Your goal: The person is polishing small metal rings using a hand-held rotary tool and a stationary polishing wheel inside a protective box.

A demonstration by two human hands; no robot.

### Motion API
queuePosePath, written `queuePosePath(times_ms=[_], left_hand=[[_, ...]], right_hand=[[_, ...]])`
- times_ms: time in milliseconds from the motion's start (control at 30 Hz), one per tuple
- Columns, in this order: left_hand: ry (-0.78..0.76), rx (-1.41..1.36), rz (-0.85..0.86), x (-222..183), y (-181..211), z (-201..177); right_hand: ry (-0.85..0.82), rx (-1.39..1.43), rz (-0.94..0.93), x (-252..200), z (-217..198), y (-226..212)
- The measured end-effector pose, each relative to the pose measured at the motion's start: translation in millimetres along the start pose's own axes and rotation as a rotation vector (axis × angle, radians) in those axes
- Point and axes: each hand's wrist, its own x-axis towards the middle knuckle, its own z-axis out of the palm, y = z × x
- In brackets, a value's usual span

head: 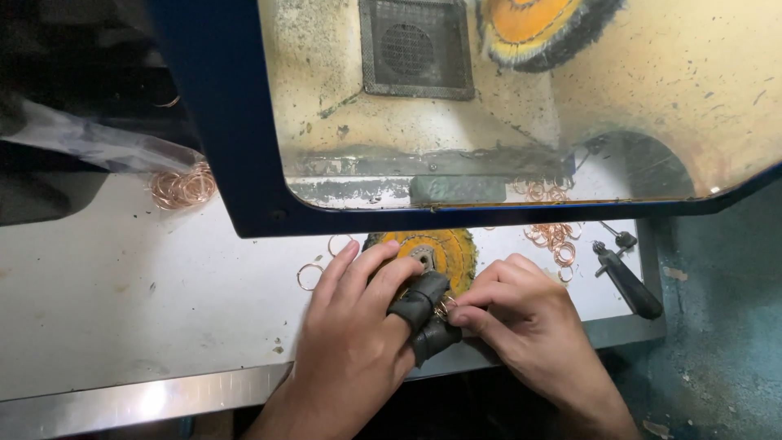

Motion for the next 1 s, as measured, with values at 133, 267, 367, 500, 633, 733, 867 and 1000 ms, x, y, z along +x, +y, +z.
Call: queuePosePath(times_ms=[133,267,367,500,633,733,867,1000], left_hand=[[-0.022,-0.022,-0.005,-1.6,-1.8,0.5],[-0.029,-0.018,0.009,-1.6,-2.0,-1.0],[-0.015,-0.013,0.012,-1.3,-1.1,-1.3],[-0.031,-0.013,0.026,-1.7,-2.1,-0.6],[-0.038,-0.041,0.025,-1.1,-1.8,-1.5],[-0.027,-0.027,0.024,0.0,-1.5,-1.8],[-0.056,-0.047,0.011,0.2,-1.5,-2.1],[-0.034,-0.03,0.014,3.3,-0.8,-3.5]], right_hand=[[-0.009,-0.033,-0.008,-1.2,1.7,-0.2],[-0.03,-0.06,-0.02,-2.0,2.0,-4.3],[0.0,-0.124,-0.085,-4.9,4.5,-3.7],[0.123,-0.272,-0.218,-8.9,10.0,-7.8],[0.146,-0.319,-0.237,-7.9,10.4,-6.6],[0.075,-0.221,-0.209,-2.6,6.6,-5.4],[-0.016,-0.164,-0.197,-1.3,0.6,-4.9],[-0.131,-0.084,-0.087,2.8,-5.7,-6.4]])
